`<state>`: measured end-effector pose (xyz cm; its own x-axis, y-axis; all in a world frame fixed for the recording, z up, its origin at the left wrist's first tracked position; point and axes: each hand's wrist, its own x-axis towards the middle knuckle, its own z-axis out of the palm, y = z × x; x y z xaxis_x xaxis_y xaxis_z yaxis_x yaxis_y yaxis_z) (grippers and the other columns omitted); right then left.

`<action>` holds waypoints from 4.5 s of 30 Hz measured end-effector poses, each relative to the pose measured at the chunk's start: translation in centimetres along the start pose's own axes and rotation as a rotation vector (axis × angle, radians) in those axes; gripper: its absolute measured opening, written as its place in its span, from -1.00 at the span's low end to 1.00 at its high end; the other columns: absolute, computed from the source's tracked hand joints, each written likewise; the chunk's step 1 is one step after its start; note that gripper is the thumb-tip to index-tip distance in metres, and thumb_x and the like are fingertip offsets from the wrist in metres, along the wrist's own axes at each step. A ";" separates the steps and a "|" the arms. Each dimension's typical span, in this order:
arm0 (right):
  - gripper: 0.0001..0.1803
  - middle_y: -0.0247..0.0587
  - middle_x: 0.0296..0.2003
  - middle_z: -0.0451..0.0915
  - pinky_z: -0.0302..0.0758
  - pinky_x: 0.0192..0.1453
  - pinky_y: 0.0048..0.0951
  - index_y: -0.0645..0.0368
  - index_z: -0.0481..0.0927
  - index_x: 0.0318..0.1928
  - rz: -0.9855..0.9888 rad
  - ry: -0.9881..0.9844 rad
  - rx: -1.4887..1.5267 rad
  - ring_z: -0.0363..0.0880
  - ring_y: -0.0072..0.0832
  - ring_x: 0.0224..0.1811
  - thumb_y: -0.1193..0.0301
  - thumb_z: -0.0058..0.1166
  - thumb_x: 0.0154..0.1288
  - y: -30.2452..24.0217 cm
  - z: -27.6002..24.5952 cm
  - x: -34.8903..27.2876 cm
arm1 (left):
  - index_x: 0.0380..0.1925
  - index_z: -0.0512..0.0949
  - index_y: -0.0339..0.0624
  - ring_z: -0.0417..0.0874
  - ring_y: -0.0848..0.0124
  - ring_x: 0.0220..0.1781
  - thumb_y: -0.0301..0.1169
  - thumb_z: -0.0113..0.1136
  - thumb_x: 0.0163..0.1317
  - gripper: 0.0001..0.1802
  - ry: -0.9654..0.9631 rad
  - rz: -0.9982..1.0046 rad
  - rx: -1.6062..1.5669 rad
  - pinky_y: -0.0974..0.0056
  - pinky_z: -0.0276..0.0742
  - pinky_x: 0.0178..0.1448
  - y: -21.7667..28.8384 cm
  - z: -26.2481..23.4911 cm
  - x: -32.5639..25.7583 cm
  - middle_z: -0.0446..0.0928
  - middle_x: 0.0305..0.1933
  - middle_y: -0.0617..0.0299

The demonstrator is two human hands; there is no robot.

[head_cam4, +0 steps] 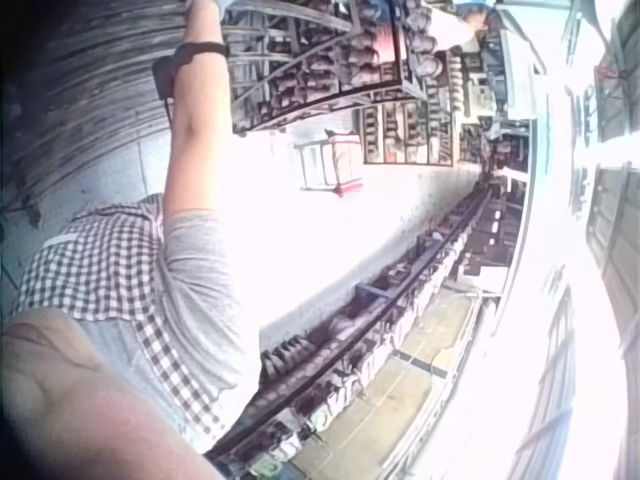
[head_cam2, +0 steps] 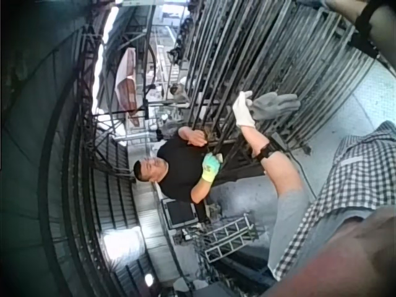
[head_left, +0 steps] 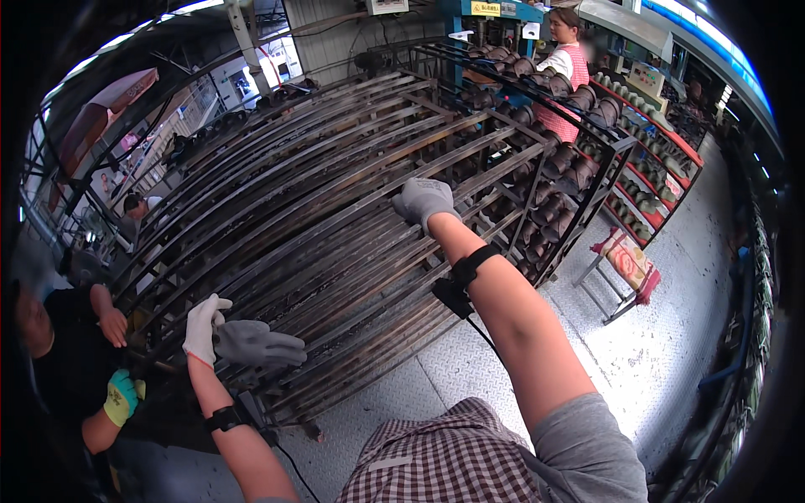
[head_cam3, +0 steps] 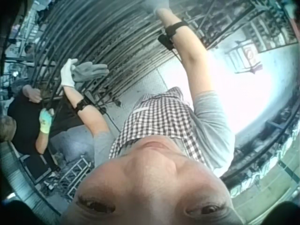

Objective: Put on protective gloves and begin organizing and moving metal material racks in a factory setting.

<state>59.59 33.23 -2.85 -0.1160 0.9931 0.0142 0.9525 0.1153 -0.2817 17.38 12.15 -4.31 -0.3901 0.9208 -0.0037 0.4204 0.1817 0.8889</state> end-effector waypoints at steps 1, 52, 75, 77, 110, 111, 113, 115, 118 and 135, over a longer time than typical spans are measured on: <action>-0.55 0.02 -0.22 0.69 0.55 0.01 -0.24 0.18 0.73 -0.23 0.000 0.003 0.003 0.68 -0.13 -0.09 0.10 -0.08 0.21 0.0 0.0 0.0 | -0.33 0.68 -0.25 0.26 0.62 -0.58 -0.06 0.00 0.34 -0.53 0.000 0.001 0.000 0.41 0.09 -0.46 0.0 0.0 0.1 0.31 -0.64 0.45; -0.67 -0.02 -0.25 0.71 0.56 -0.07 -0.24 0.13 0.74 -0.25 0.032 0.003 0.075 0.70 -0.15 -0.13 0.23 0.01 0.14 -0.1 -0.4 -0.5 | -0.30 0.67 -0.28 0.28 0.62 -0.55 -0.06 0.01 0.34 -0.53 0.004 -0.002 0.017 0.41 0.11 -0.42 -0.5 -0.2 0.5 0.32 -0.63 0.44; -0.71 -0.05 -0.22 0.71 0.56 -0.08 -0.24 0.11 0.75 -0.22 0.015 0.014 0.058 0.70 -0.17 -0.12 0.29 0.09 0.10 -0.4 0.0 0.0 | -0.23 0.65 -0.29 0.25 0.63 -0.61 -0.03 0.00 0.37 -0.50 0.009 -0.032 0.006 0.43 0.08 -0.47 -1.9 -1.0 1.2 0.31 -0.65 0.46; -0.69 -0.04 -0.19 0.71 0.56 -0.05 -0.25 0.12 0.74 -0.21 0.026 0.018 0.057 0.69 -0.18 -0.08 0.28 0.06 0.12 -1.0 -0.1 -0.1 | -0.25 0.66 -0.28 0.24 0.63 -0.60 -0.03 0.01 0.37 -0.50 0.005 -0.014 0.000 0.43 0.08 -0.46 -1.6 -1.3 0.8 0.29 -0.64 0.47; -0.73 -0.15 -0.21 0.72 0.52 -0.16 -0.25 0.06 0.75 -0.20 0.019 0.054 0.117 0.71 -0.22 -0.11 0.32 0.04 0.17 0.8 -0.2 -0.8 | -0.24 0.63 -0.38 0.23 0.65 -0.55 -0.09 0.07 0.38 -0.53 -0.011 -0.056 -0.138 0.45 0.11 -0.42 -1.5 0.0 1.6 0.27 -0.60 0.46; -0.73 -0.15 -0.21 0.72 0.52 -0.16 -0.25 0.06 0.75 -0.20 0.030 0.053 0.122 0.71 -0.22 -0.11 0.32 0.04 0.17 0.6 -0.1 -0.8 | -0.24 0.63 -0.38 0.23 0.65 -0.55 -0.09 0.07 0.38 -0.53 -0.021 -0.055 -0.132 0.45 0.11 -0.42 -1.9 -0.3 1.7 0.27 -0.60 0.46; -0.72 -0.17 -0.18 0.72 0.52 -0.14 -0.22 0.03 0.74 -0.16 0.012 0.071 0.135 0.70 -0.21 -0.10 0.32 0.03 0.19 0.1 0.2 -0.7 | -0.22 0.61 -0.40 0.23 0.65 -0.55 -0.10 0.07 0.39 -0.53 -0.035 -0.093 -0.164 0.46 0.15 -0.41 -2.7 -1.1 2.1 0.27 -0.60 0.46; -0.72 -0.18 -0.17 0.72 0.51 -0.13 -0.19 0.02 0.74 -0.15 0.027 0.084 0.146 0.69 -0.20 -0.08 0.32 0.03 0.20 1.0 0.4 -0.7 | -0.20 0.60 -0.40 0.23 0.65 -0.55 -0.11 0.07 0.39 -0.53 -0.065 -0.072 -0.155 0.46 0.16 -0.42 -1.6 -0.5 1.9 0.26 -0.60 0.46; -0.70 -0.08 -0.22 0.71 0.54 -0.12 -0.18 0.11 0.74 -0.20 -0.006 0.152 0.160 0.70 -0.16 -0.11 0.31 0.03 0.14 0.8 0.8 -0.5 | -0.18 0.59 -0.40 0.23 0.65 -0.55 -0.10 0.06 0.40 -0.53 -0.056 -0.099 -0.187 0.47 0.16 -0.43 -2.1 -0.8 2.1 0.25 -0.60 0.47; -0.71 -0.11 -0.23 0.72 0.53 -0.14 -0.19 0.11 0.74 -0.20 -0.011 0.102 0.136 0.70 -0.18 -0.13 0.31 0.03 0.14 0.9 0.4 -0.7 | -0.20 0.61 -0.37 0.22 0.65 -0.54 -0.10 0.06 0.39 -0.54 0.011 -0.090 -0.120 0.45 0.13 -0.43 -1.4 -0.2 1.6 0.25 -0.59 0.48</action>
<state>60.40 32.65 -3.48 -0.0903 0.9894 0.1137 0.9037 0.1294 -0.4082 16.02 13.34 -5.51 -0.4313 0.8985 -0.0817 0.2821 0.2203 0.9337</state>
